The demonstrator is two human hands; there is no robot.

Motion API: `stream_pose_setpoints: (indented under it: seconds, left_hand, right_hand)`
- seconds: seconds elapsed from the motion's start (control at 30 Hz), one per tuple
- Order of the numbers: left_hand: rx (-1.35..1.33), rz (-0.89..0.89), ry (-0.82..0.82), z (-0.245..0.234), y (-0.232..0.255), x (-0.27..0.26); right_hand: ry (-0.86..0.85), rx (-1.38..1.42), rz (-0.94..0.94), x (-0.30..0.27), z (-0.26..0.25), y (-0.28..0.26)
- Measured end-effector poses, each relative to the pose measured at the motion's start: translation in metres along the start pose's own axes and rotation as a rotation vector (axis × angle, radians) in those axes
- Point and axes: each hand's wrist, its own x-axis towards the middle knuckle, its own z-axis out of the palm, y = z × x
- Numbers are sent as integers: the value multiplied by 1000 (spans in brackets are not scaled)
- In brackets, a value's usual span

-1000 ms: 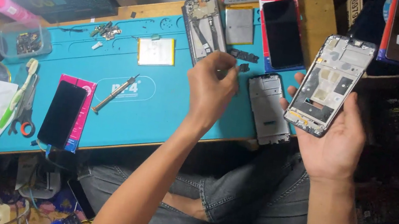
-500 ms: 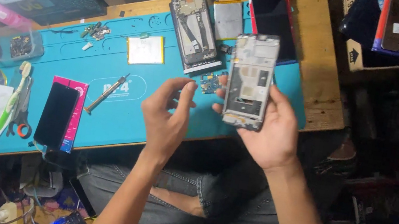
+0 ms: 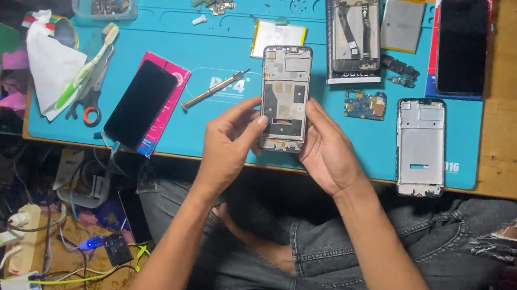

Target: Assembling internal components of a smartphone, including the motherboard and frame on a repair mat.

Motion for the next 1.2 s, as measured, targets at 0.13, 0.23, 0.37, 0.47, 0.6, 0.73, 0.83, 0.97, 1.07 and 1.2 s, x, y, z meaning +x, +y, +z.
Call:
stream_pose_setpoints:
  seconds: [0.13, 0.23, 0.37, 0.47, 0.6, 0.73, 0.83, 0.97, 1.07, 1.2]
  left_hand:
    - [-102, -77, -44, -6, -3, 7]
    - [-132, -124, -64, -10, -1, 7]
    - [-157, -137, -104, -13, 3, 9]
    - [-171, -133, -74, -14, 2, 11]
    - [-215, -155, -41, -16, 2, 10]
    - [-253, -169, -23, -12, 9, 10]
    - [-285, -184, 1, -15, 1, 8]
    - [-300, -156, 3, -15, 4, 5]
    - [-296, -156, -47, -17, 7, 3]
    - [-340, -205, -44, -18, 14, 2]
  right_hand:
    - [-11, -46, -56, 6, -1, -1]
    - [-4, -72, -74, 2, 3, -1]
    - [21, -109, -118, -22, 8, -7]
    - [-2, -477, -205, -63, 16, -35]
    - [275, -1282, -679, -114, -11, -80]
    - [716, -1868, -635, -132, -65, -89]
    - [767, -1917, -655, -134, -77, -81]
    - [737, -1773, -642, -127, -74, -85]
    - [807, -1630, -521, -125, -68, -90]
    - [813, -1438, -365, -125, -54, -92]
